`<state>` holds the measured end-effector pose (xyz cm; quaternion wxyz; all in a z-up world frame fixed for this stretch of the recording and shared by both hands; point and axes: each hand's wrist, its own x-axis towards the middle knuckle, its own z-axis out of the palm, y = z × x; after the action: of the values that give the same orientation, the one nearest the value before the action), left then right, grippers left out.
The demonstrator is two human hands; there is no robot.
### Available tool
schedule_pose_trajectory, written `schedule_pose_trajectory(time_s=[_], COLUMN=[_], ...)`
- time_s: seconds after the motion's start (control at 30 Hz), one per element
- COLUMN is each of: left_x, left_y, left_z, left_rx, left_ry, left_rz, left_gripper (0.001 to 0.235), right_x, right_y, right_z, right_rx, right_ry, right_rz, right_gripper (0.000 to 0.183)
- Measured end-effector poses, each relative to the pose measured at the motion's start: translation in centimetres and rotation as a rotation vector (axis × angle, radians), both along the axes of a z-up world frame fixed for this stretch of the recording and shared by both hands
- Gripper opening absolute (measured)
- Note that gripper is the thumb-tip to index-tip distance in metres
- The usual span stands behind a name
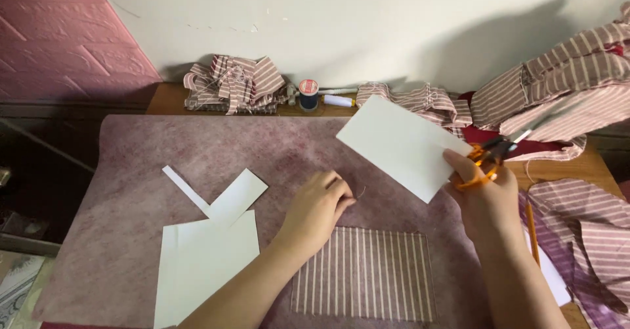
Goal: Marking and cutting paper patterns to be used for fabric assembly in a workshop environment.
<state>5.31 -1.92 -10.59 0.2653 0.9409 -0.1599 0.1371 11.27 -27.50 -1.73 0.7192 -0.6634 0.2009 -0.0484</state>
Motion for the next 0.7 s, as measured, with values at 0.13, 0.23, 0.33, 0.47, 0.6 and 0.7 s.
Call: schedule_pose_trajectory(time_s=[0.13,0.23,0.33,0.47,0.6,0.7], left_x=[0.8,0.7,-1.3,-9.9,-20.9,-28.6], left_y=[0.1,0.6,2.3,3.2,-1.5,-10.1], left_z=[-2.8,-2.2,2.0,13.7,17.5,8.5], left_rx=[0.168,0.287,0.164,-0.317,-0.586,-0.822], left_ry=[-0.117,-0.090,0.131,0.312,0.493,0.543], left_rz=[0.097,0.118,0.018,-0.179,0.006,0.452], left_gripper=[0.017,0.019,0.017,0.006,0.007,0.011], right_x=[2.1,2.8,3.0,1.0,0.8,1.6], right_y=[-2.4,-3.1,-3.2,-2.5,-3.2,-4.6], right_z=[-5.4,-6.1,-6.1,-3.9,-3.4,-4.7], right_rx=[-0.127,-0.409,-0.838,-0.976,-1.055,-1.052], right_ry=[-0.183,-0.213,-0.115,-0.328,-0.408,-0.703], right_rz=[0.061,0.124,0.154,0.145,0.050,-0.046], right_gripper=[0.035,0.037,0.052,0.047,0.034,0.042])
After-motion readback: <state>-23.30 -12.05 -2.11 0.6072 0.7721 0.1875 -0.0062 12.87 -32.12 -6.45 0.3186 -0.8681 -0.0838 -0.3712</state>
